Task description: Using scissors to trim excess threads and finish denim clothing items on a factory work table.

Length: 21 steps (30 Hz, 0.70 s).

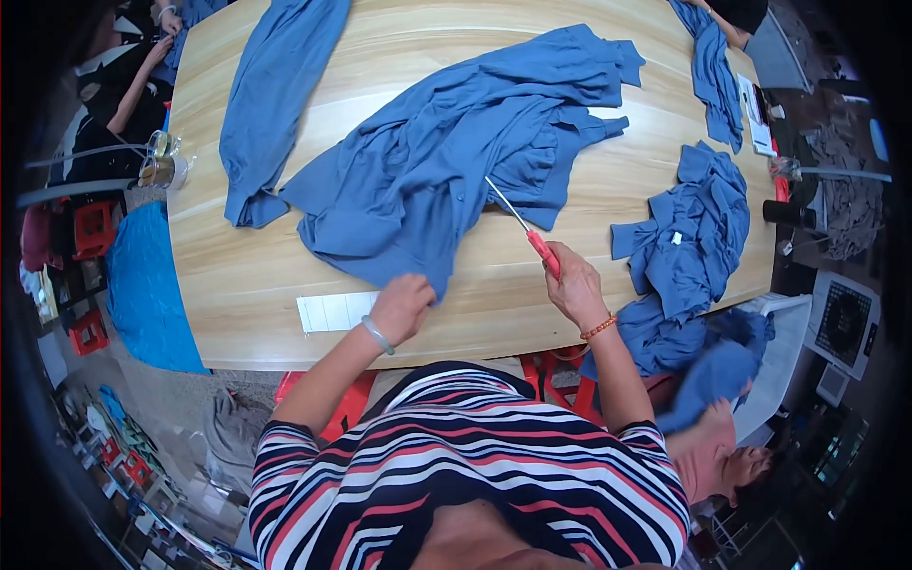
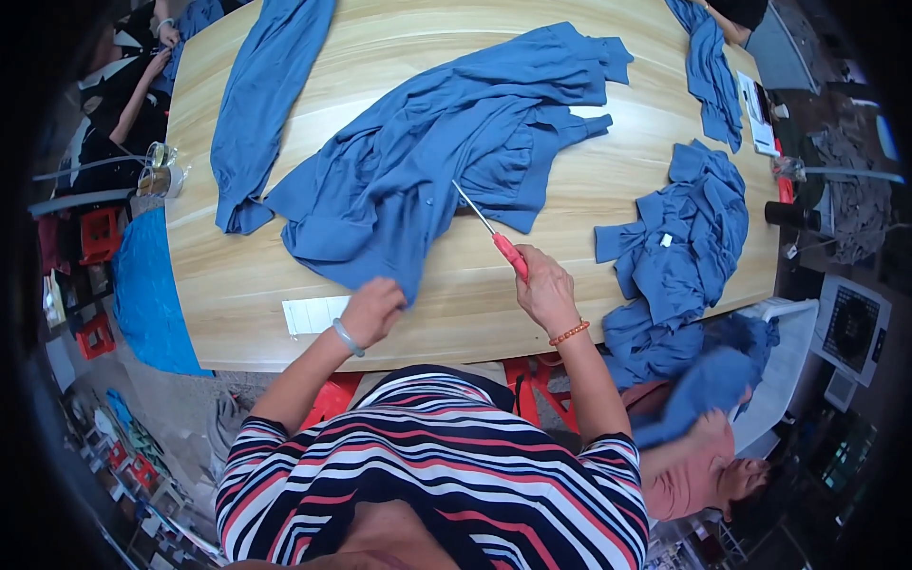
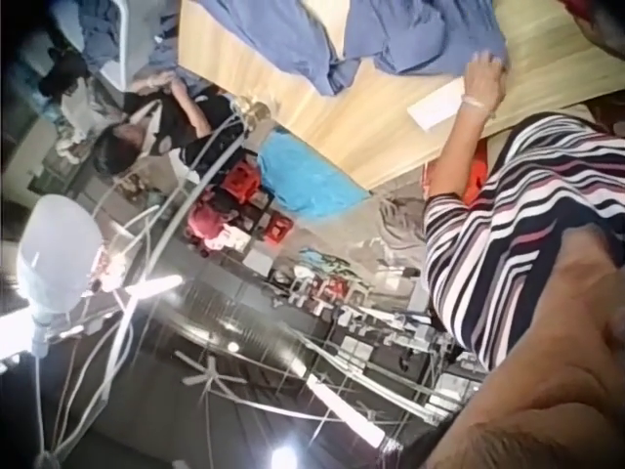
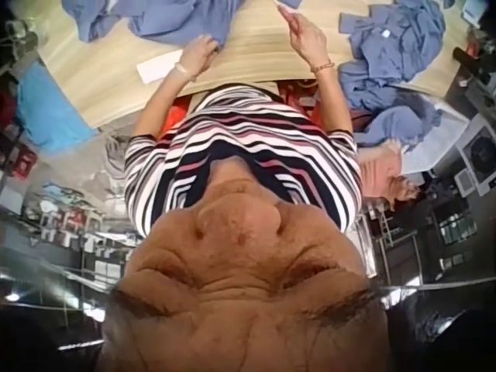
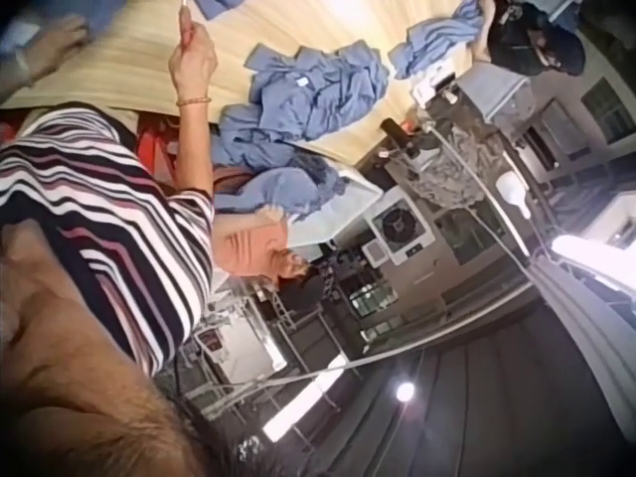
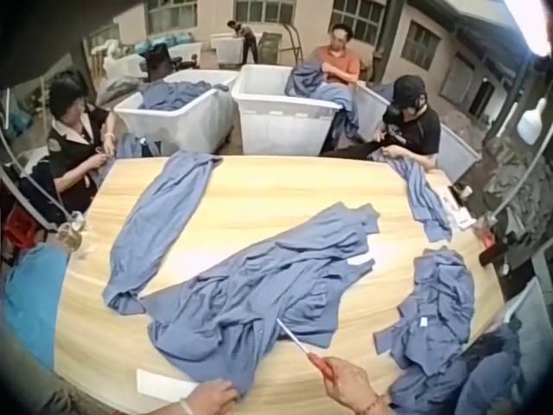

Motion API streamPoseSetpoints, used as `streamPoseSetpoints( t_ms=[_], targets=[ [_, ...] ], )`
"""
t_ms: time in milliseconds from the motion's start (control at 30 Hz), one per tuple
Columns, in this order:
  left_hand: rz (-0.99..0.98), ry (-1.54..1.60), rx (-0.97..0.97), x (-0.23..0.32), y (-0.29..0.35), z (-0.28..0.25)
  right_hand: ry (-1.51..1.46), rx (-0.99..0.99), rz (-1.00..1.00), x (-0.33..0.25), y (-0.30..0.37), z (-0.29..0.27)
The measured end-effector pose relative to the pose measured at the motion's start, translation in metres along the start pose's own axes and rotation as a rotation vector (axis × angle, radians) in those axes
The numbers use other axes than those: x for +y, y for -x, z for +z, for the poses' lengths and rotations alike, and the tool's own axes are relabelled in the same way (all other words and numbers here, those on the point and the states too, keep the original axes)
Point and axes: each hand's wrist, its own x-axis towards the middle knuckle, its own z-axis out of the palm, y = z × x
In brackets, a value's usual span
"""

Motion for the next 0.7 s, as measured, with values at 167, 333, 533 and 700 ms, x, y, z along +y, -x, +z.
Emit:
streamPoseSetpoints(
  t_ms=[167,333,533,700],
  targets=[
    [-0.419,0.616,-0.004,-0.003,-0.047,0.004,0.072,0.014,-0.097,0.007,0.005,0.0],
    [-0.647,1.309,0.448,-0.021,-0.128,0.04,-0.027,-0.022,-0.091,0.004,0.013,0.002],
    [-0.879,1.502,0.267,-0.049,-0.14,0.074,0.042,-0.088,-0.113,-0.007,0.014,-0.013],
    [-0.751,1.793,0.348,-0.047,-0.137,0.063,0.236,-0.232,-0.152,-0.004,0.024,-0.018]
  ],
)
